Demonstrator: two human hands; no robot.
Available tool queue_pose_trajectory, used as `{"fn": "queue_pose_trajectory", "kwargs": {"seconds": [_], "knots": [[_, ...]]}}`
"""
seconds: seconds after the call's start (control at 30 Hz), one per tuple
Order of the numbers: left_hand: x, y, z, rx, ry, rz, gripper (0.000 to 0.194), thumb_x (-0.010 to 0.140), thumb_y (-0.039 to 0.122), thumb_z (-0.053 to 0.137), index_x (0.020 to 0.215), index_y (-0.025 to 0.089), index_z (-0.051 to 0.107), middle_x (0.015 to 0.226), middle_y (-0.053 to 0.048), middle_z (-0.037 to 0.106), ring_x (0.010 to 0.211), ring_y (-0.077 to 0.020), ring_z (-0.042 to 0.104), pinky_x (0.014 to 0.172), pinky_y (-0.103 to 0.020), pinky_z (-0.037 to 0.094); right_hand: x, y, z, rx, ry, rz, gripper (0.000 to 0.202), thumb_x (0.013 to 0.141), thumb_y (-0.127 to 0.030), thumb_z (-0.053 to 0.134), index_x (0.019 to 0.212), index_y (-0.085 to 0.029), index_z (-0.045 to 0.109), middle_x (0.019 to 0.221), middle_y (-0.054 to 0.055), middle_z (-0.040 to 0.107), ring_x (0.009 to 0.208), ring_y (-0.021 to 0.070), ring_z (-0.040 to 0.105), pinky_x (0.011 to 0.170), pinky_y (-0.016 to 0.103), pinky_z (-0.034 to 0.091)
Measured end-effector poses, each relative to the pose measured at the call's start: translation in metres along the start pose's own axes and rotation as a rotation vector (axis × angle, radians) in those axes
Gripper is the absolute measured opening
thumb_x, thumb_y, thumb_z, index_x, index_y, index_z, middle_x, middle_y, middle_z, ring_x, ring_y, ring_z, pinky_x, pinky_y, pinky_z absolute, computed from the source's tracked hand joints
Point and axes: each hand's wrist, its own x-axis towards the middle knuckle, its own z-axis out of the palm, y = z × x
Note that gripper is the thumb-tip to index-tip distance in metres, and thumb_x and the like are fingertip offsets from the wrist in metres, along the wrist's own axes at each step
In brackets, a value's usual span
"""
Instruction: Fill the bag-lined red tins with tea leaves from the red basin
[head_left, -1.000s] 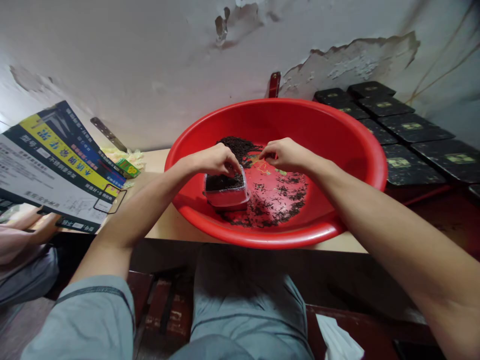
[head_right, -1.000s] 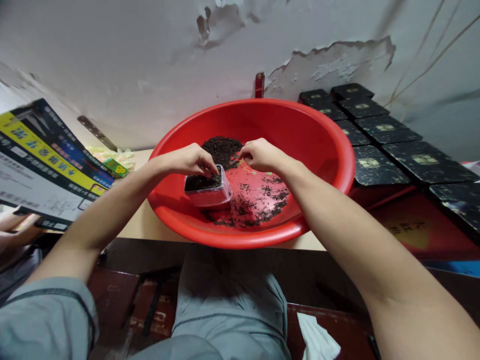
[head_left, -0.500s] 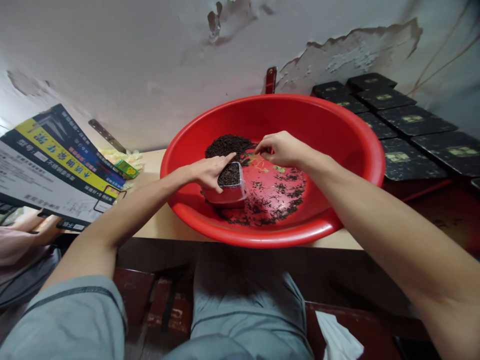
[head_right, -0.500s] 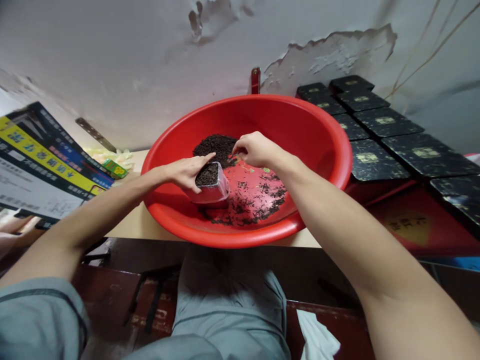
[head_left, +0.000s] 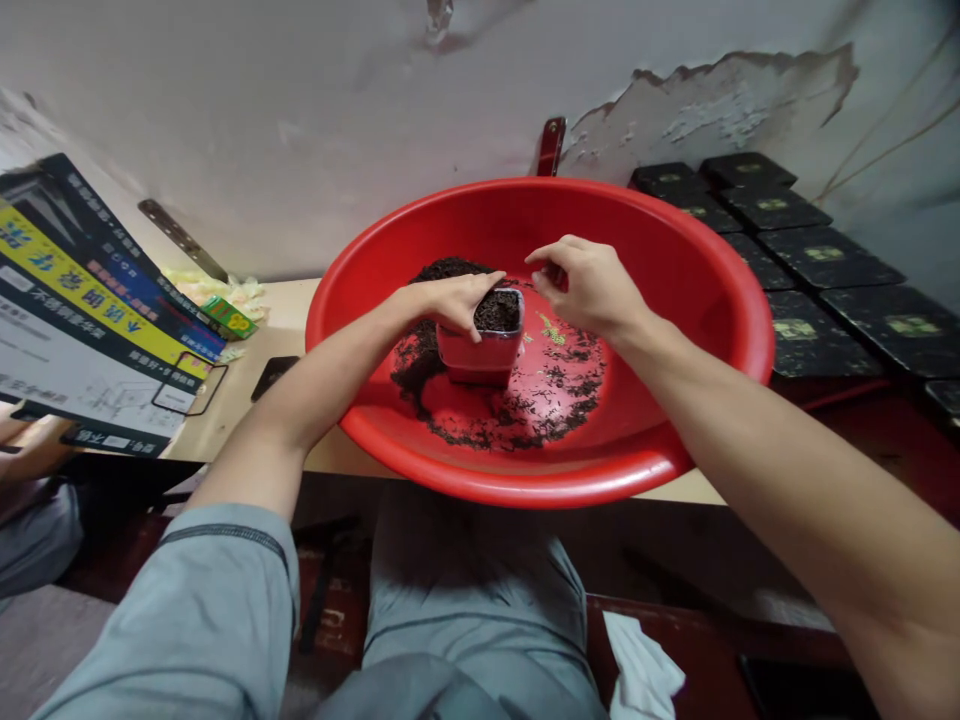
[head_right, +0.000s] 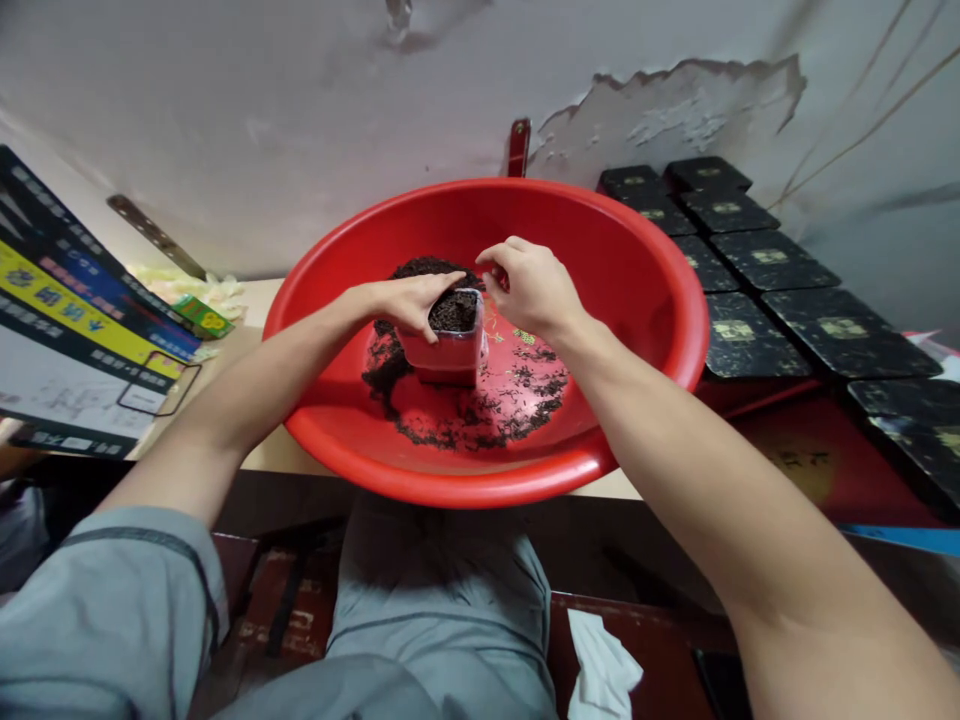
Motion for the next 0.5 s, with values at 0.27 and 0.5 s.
{"fn": "queue_pose_trajectory", "kwargs": {"seconds": [0.27,0.5], "knots": [[-0.034,0.0,-0.02,-0.211,0.086,-0.18,0.112,0.078,0.068,0.067,0.164,0.016,0.019,0.166,-0.015,0.033,0.15,-0.033,0.036,0.123,-0.036,0.027,-0.028,-0.077,0.024,-0.006,-0.255,-0.746,0.02,0.103,-0.023,0.045,0.097,-0.019,0.064,0.083,0.002,0.063,0.07,0.0133,0.054,0.059,0.026,0.04],[-0.06,-0.031,-0.028,-0.221,0.384,-0.423,0.07,0.098,0.057,0.051,0.155,0.016,0.041,0.148,-0.013,0.057,0.135,-0.0271,0.053,0.116,-0.036,0.036,-0.045,-0.136,0.127,-0.211,-0.871,-0.725,0.035,0.098,-0.01,0.047,0.127,-0.018,0.065,0.128,0.013,0.067,0.085,0.0189,0.064,0.059,0.031,0.046]]}}
